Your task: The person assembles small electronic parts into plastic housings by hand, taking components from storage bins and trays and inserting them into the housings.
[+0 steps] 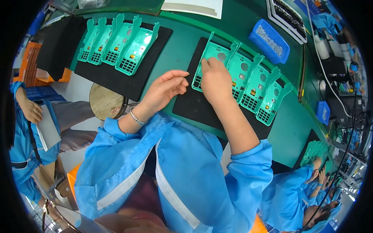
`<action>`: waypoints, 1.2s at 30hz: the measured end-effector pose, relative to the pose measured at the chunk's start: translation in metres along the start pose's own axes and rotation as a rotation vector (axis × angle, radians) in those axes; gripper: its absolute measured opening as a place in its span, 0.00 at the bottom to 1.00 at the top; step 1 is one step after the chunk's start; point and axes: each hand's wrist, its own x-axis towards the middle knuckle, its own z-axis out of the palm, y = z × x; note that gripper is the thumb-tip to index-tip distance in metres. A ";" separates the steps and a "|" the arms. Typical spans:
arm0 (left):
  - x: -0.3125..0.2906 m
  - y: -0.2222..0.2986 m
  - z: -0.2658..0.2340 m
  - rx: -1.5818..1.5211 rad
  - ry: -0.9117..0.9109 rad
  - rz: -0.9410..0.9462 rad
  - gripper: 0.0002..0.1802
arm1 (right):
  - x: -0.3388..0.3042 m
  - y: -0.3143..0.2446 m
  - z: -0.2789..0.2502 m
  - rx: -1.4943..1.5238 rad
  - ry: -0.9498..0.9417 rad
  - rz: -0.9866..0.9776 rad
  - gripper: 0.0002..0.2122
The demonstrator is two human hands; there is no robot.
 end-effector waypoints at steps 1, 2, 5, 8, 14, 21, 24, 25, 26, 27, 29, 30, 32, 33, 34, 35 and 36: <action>0.001 0.001 0.003 0.009 -0.009 -0.001 0.15 | -0.003 0.006 -0.003 -0.002 0.011 0.007 0.17; -0.001 0.004 0.004 0.072 0.015 -0.023 0.16 | -0.007 0.011 -0.006 0.146 0.084 -0.008 0.17; -0.004 0.011 0.004 0.183 0.076 -0.038 0.16 | -0.035 0.026 -0.040 0.282 0.207 0.119 0.14; 0.002 0.016 0.004 0.225 0.128 -0.098 0.20 | -0.095 0.081 -0.064 0.079 0.391 0.375 0.12; 0.023 0.009 0.021 0.399 0.166 -0.213 0.26 | -0.206 0.182 -0.053 0.460 0.264 1.193 0.17; 0.047 0.004 0.038 0.452 0.237 -0.205 0.22 | -0.203 0.183 -0.051 1.053 0.425 1.214 0.19; 0.056 0.006 0.040 0.391 0.197 -0.291 0.19 | -0.213 0.206 -0.061 0.974 0.352 1.230 0.19; 0.056 0.004 0.044 0.366 0.133 -0.333 0.18 | -0.221 0.224 -0.061 0.977 0.403 1.169 0.18; 0.053 -0.005 0.053 0.382 0.111 -0.339 0.17 | -0.231 0.245 -0.067 1.004 0.465 1.194 0.17; 0.049 -0.012 0.061 0.397 0.100 -0.339 0.17 | -0.233 0.263 -0.079 0.919 0.483 1.140 0.16; 0.038 -0.012 0.067 0.448 0.075 -0.306 0.15 | -0.251 0.310 -0.091 0.478 0.397 1.051 0.15; 0.032 -0.009 0.065 0.474 0.078 -0.276 0.15 | -0.264 0.331 -0.101 0.251 0.316 1.124 0.16; 0.034 0.008 0.057 0.524 0.054 -0.289 0.14 | -0.317 0.377 -0.113 0.120 0.294 1.097 0.16; 0.035 0.015 0.045 0.551 0.076 -0.271 0.14 | -0.318 0.386 -0.125 0.088 0.165 1.222 0.17; 0.048 0.022 0.032 0.551 -0.019 -0.269 0.14 | -0.405 0.412 -0.157 -0.052 0.207 1.074 0.18; 0.037 0.035 0.030 0.668 0.079 -0.178 0.14 | -0.375 0.408 -0.146 0.162 0.411 1.157 0.19; 0.029 0.048 0.020 0.743 0.181 -0.074 0.14 | -0.369 0.406 -0.159 0.047 0.355 1.121 0.19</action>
